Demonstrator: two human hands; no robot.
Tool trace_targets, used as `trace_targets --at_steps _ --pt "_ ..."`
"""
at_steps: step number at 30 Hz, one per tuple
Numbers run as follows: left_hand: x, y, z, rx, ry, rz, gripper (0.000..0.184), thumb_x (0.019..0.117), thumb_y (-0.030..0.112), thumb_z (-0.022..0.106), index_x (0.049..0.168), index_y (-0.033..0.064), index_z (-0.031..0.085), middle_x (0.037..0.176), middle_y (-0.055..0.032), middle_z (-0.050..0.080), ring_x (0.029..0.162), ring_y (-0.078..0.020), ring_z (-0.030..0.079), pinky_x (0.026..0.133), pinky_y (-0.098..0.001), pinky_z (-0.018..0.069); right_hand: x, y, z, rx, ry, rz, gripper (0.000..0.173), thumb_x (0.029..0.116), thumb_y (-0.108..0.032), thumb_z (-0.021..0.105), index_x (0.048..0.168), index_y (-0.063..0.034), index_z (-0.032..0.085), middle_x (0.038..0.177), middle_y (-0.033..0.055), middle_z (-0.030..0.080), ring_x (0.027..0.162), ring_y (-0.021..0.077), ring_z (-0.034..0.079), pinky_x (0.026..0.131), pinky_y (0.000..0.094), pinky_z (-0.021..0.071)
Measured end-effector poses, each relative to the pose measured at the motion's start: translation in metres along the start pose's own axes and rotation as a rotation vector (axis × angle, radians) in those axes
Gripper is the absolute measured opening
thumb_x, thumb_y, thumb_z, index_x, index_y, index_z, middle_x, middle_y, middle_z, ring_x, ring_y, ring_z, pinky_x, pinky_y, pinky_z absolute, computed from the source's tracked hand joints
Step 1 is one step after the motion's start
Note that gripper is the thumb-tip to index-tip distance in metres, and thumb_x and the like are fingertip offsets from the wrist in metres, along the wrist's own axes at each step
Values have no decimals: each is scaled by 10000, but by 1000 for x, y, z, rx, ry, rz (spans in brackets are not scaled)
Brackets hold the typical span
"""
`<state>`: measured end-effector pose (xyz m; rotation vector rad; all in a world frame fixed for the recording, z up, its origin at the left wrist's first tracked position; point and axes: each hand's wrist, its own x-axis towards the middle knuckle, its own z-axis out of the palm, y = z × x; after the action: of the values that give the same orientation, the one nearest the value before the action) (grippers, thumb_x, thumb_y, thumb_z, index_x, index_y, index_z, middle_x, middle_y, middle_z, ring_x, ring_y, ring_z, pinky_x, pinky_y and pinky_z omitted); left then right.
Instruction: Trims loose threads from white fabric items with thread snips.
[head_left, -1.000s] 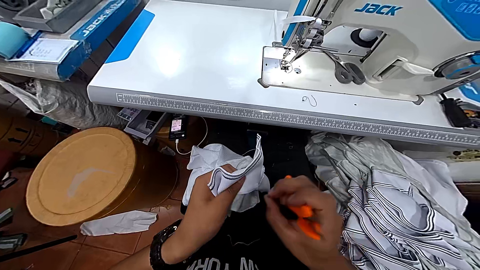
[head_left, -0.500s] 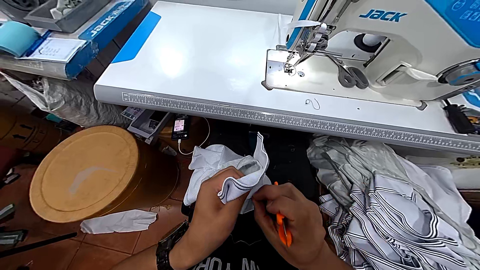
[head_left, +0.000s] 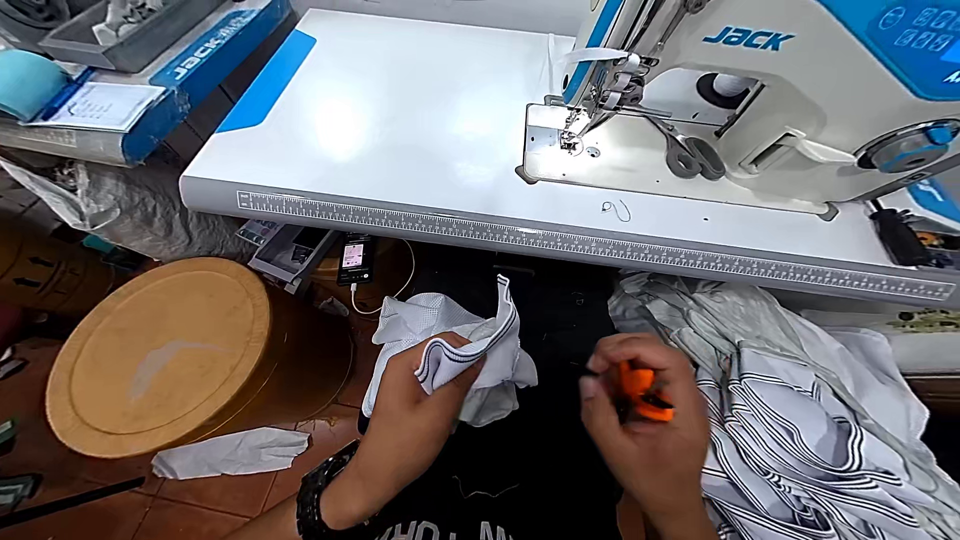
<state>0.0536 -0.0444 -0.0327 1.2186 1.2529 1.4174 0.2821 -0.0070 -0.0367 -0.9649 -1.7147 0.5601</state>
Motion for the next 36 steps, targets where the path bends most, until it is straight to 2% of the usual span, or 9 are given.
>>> trace_targets --at_steps 3,5,7,10,14,23,29,34,36 --pt "-1 -1 2 -5 -5 12 56 946 159 688 937 129 734 808 2 706 722 -81 680 669 -241 594 -5 -7 14 -29 -108 -70 511 875 -477 768 1276 -196 622 1123 -35 608 878 4 572 704 151 487" --pt "-2 -2 3 -19 -13 20 70 952 167 689 947 117 738 819 -12 710 733 -93 685 679 -253 600 -7 -13 29 -123 -104 -144 608 830 -561 801 1286 -197 631 1182 -4 607 927 52 601 729 205 523" --pt "-2 -2 3 -34 -27 33 77 956 162 686 963 106 739 840 -28 714 747 -110 691 691 -263 605 -8 -16 43 -168 -111 -209 521 853 -495 804 1233 -162 678 1185 39 640 973 110 647 753 265 574" --pt "-2 -3 3 -34 -31 69 69 943 143 695 969 100 742 860 -30 715 762 -107 690 702 -250 603 -5 -15 48 -178 -129 -213 259 903 -277 779 1112 -129 737 1140 35 674 950 100 660 755 244 582" --pt "-1 -3 0 24 -57 123 68 935 128 700 989 111 739 898 4 725 822 -71 692 760 -221 593 0 -7 40 -109 -213 -190 212 935 -219 748 1130 -135 743 1141 19 663 974 72 649 795 213 577" --pt "0 -5 0 100 -41 170 33 927 135 709 951 126 731 867 37 716 793 -35 676 725 -181 572 4 -3 29 -26 -202 -116 60 945 -132 720 954 -126 779 1057 -20 728 923 65 685 774 218 598" --pt "0 -11 0 39 -26 21 67 939 162 690 961 129 745 844 9 725 773 -78 694 713 -233 595 -7 7 40 -181 -135 -217 113 980 -176 581 995 -105 668 1129 29 682 985 106 659 814 268 573" --pt "6 -11 2 -142 -77 -274 171 989 191 638 1066 65 726 921 -103 750 829 -184 739 768 -345 631 -5 4 50 129 -153 -203 73 983 -156 567 974 -88 591 1137 28 640 989 58 650 822 196 579" --pt "8 -10 3 -220 -118 -356 177 1001 184 622 1081 51 708 901 -100 740 806 -168 728 759 -330 623 -4 -2 51 269 -206 -169 53 1004 -139 545 1012 -88 558 1115 33 641 956 53 664 795 192 592"
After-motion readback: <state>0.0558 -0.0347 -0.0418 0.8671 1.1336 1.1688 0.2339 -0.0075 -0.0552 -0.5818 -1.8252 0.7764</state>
